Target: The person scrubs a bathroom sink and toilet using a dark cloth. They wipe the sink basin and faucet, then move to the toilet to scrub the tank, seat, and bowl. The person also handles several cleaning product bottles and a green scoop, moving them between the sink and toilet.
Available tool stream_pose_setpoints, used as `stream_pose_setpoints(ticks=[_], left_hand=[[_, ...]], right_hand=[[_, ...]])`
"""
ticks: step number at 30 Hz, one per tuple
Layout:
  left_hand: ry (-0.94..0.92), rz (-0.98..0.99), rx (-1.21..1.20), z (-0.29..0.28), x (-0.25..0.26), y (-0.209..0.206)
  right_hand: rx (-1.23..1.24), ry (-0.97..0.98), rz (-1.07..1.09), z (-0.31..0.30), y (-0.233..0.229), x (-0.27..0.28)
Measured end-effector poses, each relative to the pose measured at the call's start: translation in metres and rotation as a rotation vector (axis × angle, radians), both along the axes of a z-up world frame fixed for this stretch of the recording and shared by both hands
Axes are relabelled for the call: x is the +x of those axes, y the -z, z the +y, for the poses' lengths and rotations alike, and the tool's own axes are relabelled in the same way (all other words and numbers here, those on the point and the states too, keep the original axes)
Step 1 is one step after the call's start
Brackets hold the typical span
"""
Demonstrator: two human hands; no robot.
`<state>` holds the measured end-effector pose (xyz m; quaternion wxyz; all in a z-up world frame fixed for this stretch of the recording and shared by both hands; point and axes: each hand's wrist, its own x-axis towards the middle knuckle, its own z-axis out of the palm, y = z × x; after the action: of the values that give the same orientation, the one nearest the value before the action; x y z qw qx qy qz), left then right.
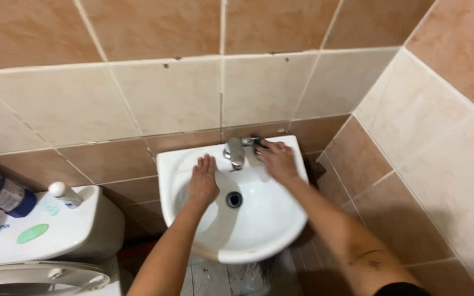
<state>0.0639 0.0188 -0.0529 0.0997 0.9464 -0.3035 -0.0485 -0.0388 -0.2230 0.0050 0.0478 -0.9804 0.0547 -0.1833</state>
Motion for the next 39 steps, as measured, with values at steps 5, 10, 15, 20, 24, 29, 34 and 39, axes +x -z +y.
stream_pose_setpoints(ticks=[5, 10, 15, 20, 24, 29, 34, 39], left_hand=[[-0.027, -0.098, 0.007, -0.005, -0.005, 0.002], [-0.053, -0.064, 0.051, -0.008, -0.004, -0.005], [-0.058, -0.075, 0.053, -0.007, -0.014, -0.009], [-0.047, -0.092, 0.031, -0.006, -0.016, -0.012], [-0.041, -0.067, -0.054, -0.003, -0.011, -0.005], [0.021, -0.052, -0.110, 0.008, 0.004, -0.003], [0.125, 0.050, -0.152, 0.023, 0.000, -0.018], [0.001, -0.119, -0.352, 0.081, -0.035, -0.033]], right_hand=[[0.308, 0.050, 0.175, 0.019, -0.020, -0.023], [-0.102, 0.099, -0.023, -0.002, -0.028, -0.023], [-0.021, -0.166, 0.042, -0.032, 0.008, -0.026], [-0.040, -0.003, 0.183, -0.058, 0.015, -0.034], [0.033, -0.099, 0.179, -0.045, -0.001, -0.070], [-0.239, -0.244, 0.652, -0.009, -0.014, -0.116], [0.134, -0.439, 1.308, 0.033, 0.025, -0.094], [-0.539, -0.393, 1.168, 0.077, 0.064, -0.033]])
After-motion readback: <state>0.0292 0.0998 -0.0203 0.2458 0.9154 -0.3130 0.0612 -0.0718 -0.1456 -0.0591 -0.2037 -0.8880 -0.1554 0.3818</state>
